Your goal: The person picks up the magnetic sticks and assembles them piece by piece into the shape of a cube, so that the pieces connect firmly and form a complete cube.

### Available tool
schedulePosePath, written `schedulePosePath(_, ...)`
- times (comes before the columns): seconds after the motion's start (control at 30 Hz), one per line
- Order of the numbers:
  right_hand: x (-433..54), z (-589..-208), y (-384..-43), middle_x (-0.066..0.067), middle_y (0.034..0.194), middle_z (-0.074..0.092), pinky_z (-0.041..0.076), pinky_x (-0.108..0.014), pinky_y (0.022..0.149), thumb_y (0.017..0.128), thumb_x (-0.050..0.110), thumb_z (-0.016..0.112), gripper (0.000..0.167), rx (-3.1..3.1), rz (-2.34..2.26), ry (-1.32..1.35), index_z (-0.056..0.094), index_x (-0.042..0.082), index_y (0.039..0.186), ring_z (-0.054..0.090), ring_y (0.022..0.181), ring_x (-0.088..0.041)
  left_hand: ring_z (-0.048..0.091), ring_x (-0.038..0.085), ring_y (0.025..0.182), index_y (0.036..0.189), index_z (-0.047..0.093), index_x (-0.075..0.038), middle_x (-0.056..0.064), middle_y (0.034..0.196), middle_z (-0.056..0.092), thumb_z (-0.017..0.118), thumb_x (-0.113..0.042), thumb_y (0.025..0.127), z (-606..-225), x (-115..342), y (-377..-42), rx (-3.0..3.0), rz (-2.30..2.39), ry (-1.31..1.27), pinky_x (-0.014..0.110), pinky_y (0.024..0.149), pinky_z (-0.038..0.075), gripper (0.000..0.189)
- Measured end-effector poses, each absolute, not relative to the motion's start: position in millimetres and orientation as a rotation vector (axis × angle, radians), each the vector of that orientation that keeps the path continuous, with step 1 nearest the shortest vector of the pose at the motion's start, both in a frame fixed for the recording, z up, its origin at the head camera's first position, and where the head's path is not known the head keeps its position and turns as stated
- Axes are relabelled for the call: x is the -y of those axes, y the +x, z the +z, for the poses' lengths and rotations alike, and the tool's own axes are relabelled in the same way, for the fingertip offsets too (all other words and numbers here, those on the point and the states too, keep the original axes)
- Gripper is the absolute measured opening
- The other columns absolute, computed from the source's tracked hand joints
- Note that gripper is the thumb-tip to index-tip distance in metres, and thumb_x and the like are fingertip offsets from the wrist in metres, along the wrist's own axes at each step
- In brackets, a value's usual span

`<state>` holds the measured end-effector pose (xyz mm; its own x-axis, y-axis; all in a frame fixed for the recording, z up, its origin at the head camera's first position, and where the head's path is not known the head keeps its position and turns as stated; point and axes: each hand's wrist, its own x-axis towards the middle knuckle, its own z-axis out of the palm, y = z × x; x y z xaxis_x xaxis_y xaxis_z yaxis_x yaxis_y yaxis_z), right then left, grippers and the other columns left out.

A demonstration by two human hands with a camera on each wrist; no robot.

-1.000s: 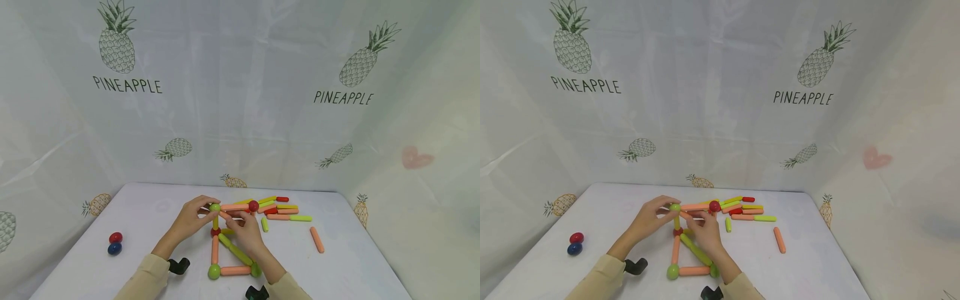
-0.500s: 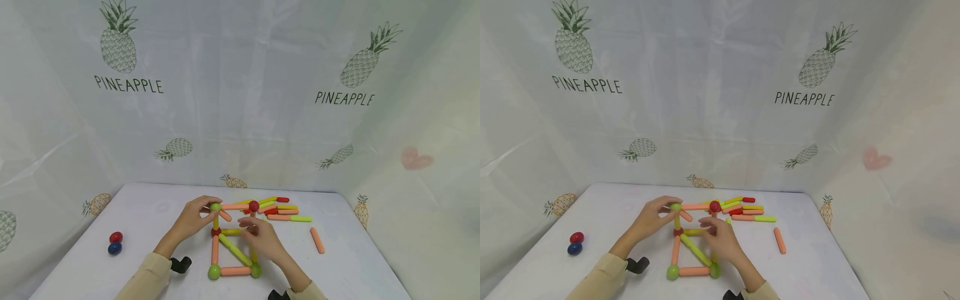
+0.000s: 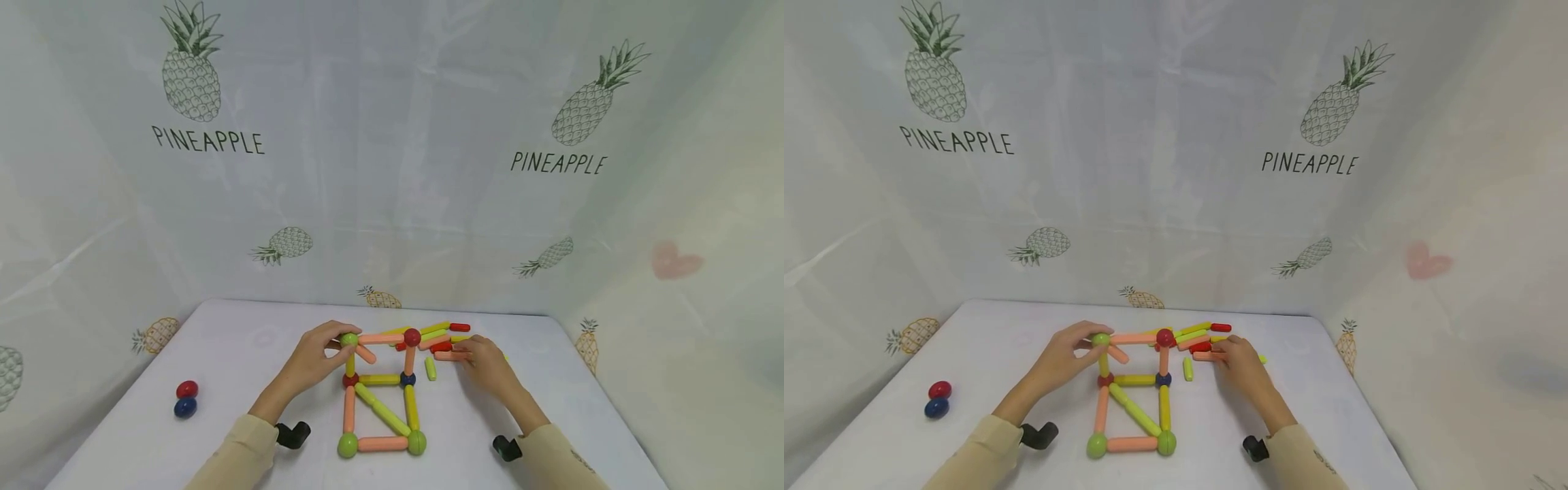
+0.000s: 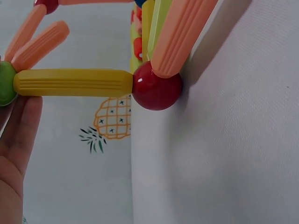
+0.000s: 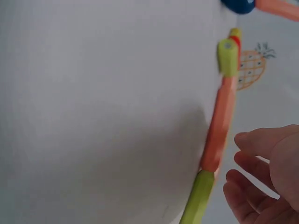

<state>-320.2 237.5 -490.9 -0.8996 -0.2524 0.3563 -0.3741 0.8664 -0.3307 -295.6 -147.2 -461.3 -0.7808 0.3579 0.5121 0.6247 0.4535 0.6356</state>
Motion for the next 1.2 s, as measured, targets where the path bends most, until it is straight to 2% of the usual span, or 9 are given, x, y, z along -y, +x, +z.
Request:
schedulePosePath(0.23, -241, -502, -339, -0.011, 0.111, 0.076, 0.060, -0.049, 0.098, 0.089, 0.007, 0.086, 0.025, 2.782, 0.482, 0.498, 0.082, 0.006, 0.114, 0.068, 0.107, -0.032, 0.069, 0.013, 0.107, 0.131, 0.071, -0.022, 0.002, 0.126, 0.073, 0.081, -0.023, 0.097, -463, 149, -296, 2.428, -1.217, -0.855, 0.026, 0.090, 0.061, 0.036)
schedulePosePath(0.6, -235, -502, -343, -0.005, 0.101, 0.073, 0.062, -0.043, 0.094, 0.088, 0.005, 0.086, 0.018, 2.877, 0.463, 0.445, 0.082, 0.010, 0.105, 0.063, 0.097, -0.024, 0.069, 0.014, 0.110, 0.131, 0.069, -0.015, -0.005, 0.128, 0.071, 0.081, -0.019, 0.096, -460, 144, -296, 2.447, -1.200, -0.849, 0.024, 0.091, 0.060, 0.037)
schedulePosePath(0.83, -236, -501, -338, -0.005, 0.102, 0.070, 0.062, -0.042, 0.090, 0.091, 0.009, 0.085, 0.020, 2.882, 0.455, 0.457, 0.079, 0.009, 0.111, 0.063, 0.093, -0.021, 0.069, 0.013, 0.110, 0.129, 0.067, -0.017, -0.006, 0.127, 0.070, 0.082, -0.018, 0.095, -461, 143, -296, 2.455, -1.182, -0.832, 0.025, 0.091, 0.060, 0.037)
schedulePosePath(1.2, -232, -497, -335, -0.007, 0.104, 0.067, 0.061, -0.046, 0.092, 0.097, 0.004, 0.076, 0.021, 2.930, 0.527, 0.500, 0.070, 0.004, 0.117, 0.062, 0.095, -0.023, 0.068, 0.010, 0.109, 0.128, 0.067, -0.020, -0.008, 0.124, 0.070, 0.081, -0.020, 0.096, -459, 143, -296, 2.476, -1.208, -0.833, 0.025, 0.091, 0.060, 0.035)
